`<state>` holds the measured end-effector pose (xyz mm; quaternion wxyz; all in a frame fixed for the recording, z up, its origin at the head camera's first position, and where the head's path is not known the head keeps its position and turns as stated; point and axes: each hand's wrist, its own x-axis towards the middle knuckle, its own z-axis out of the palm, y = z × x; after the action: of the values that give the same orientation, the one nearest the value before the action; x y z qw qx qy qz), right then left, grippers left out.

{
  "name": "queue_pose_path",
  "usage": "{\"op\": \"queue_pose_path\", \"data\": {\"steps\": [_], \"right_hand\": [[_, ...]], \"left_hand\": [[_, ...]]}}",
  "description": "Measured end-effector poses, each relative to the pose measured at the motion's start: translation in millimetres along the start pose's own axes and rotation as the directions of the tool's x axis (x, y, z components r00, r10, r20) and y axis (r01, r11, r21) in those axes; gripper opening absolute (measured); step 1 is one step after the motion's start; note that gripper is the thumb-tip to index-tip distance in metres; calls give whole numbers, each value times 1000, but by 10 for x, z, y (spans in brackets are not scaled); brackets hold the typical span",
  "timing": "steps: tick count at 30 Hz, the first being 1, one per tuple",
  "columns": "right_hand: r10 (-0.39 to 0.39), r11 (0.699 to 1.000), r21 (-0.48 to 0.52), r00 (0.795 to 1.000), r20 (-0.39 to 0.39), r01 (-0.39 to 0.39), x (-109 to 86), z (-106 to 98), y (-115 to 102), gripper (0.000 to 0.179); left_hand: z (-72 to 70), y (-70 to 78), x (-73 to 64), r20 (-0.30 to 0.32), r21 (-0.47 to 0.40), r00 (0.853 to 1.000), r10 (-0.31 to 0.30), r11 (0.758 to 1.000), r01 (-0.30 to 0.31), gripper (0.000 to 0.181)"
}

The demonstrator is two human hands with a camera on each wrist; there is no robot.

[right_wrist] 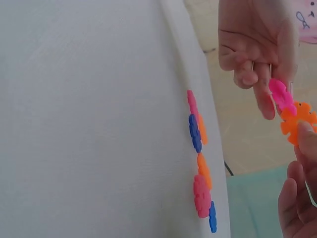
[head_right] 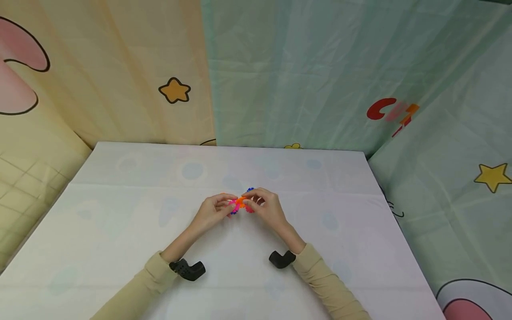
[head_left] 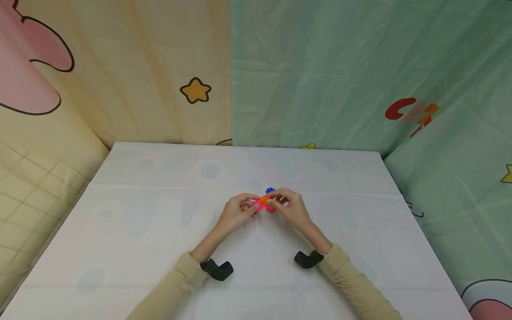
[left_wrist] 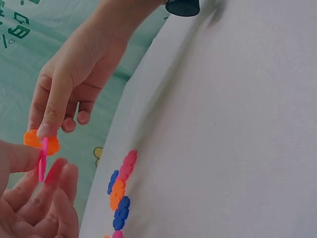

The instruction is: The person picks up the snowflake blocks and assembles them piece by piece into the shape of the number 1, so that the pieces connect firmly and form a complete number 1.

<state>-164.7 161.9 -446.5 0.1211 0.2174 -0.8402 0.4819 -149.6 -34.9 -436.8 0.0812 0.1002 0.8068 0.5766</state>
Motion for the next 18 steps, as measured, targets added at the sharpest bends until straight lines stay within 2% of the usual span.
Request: {"op": "queue_pose_path", "data": {"steps": [5,10,14,18], "right_hand": [[27,1000,7,1000,-11,-27,14,21,-39,19],[29,999,13,1000,11,-30,35,55,-64,16],[51,999,3,999,18,-51,46,61,-59,15],[119,992,-32,993,15,-118,53,47,-38,15]], "left_hand": [[-4,9,-17,-8,52,999,37,998,-36,25],[-7,-9,-10,-35,78,998,59,995,-56,25],[-36,-28,-9,-66,83,997,47,996,-41,20],[-83,-67,-16,-88,71,996,32,997,-25,18]]}}
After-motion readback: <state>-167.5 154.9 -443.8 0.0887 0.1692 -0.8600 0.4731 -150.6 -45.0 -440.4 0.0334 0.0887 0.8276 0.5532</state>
